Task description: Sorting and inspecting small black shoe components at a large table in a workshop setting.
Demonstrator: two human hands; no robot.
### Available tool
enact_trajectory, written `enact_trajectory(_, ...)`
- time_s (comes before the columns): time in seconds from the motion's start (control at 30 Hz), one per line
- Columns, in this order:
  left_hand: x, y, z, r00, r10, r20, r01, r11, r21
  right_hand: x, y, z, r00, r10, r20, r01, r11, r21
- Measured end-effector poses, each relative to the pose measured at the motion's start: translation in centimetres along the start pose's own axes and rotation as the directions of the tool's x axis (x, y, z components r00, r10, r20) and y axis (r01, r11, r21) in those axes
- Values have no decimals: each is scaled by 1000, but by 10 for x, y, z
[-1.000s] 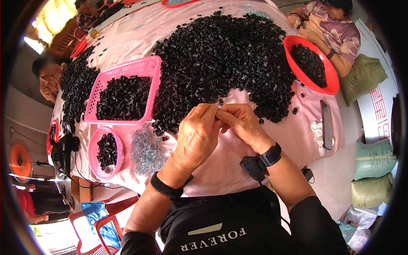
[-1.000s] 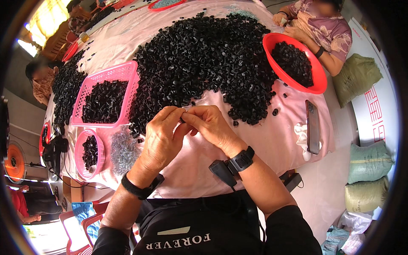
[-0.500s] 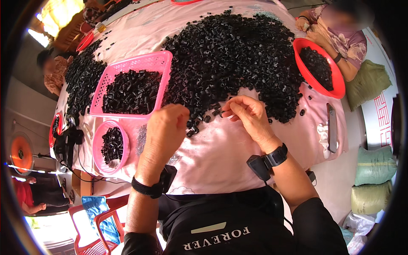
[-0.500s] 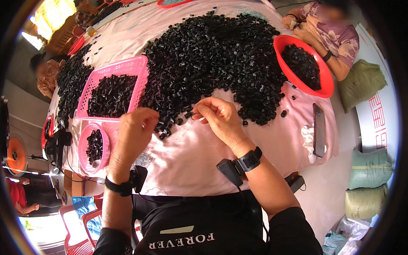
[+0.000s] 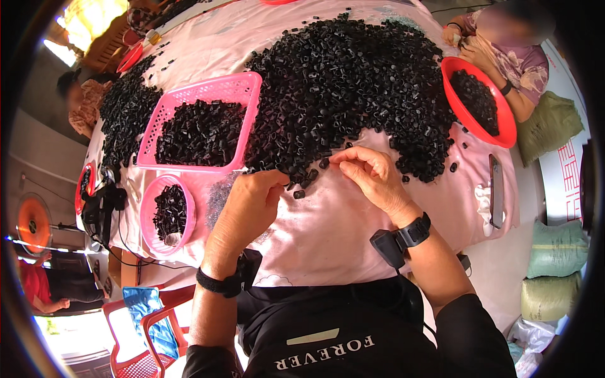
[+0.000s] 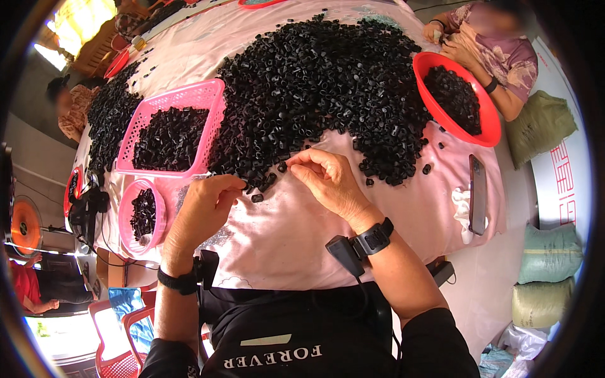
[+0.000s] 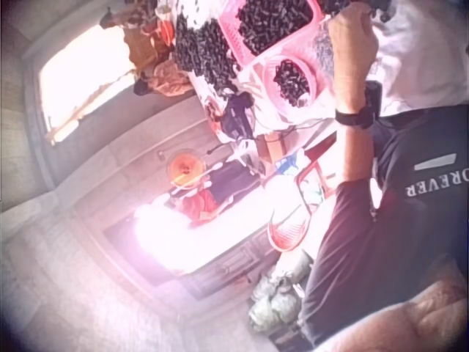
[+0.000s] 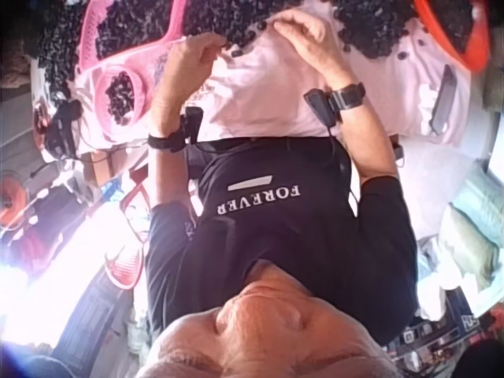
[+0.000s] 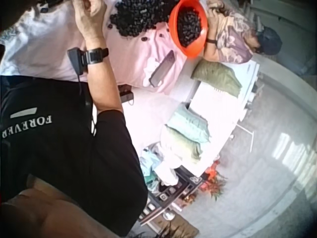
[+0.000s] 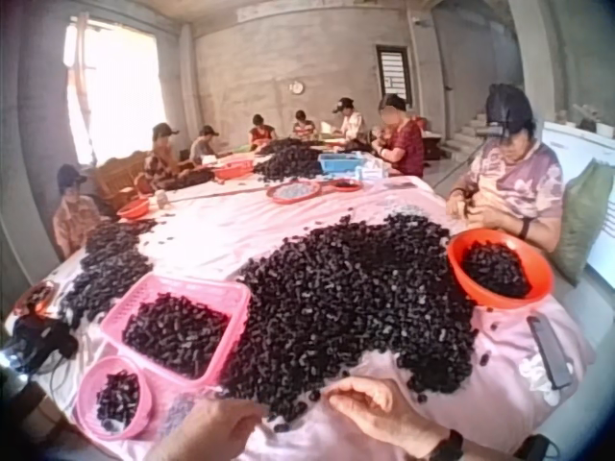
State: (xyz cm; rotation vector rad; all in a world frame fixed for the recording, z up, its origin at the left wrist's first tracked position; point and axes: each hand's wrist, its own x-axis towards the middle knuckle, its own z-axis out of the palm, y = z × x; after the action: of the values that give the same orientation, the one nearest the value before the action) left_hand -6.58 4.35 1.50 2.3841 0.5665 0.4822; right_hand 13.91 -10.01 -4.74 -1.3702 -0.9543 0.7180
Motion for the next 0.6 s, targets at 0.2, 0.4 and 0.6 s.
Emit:
enact_trajectory(0.2,4,-3,9,998,68,8,-69,992,110,0,-5,-2,999,45,21,-46,999,27)
enact_trajectory(0.4,12,0,32,999,34,-35,-21,946,322,1,-1,-1,999,43,30,-45,997,66)
enact_trajectory(0.6,11,8,32,997,-7,83,-26,921,389,-1,-1,-2,998,43,40,-46,996,71)
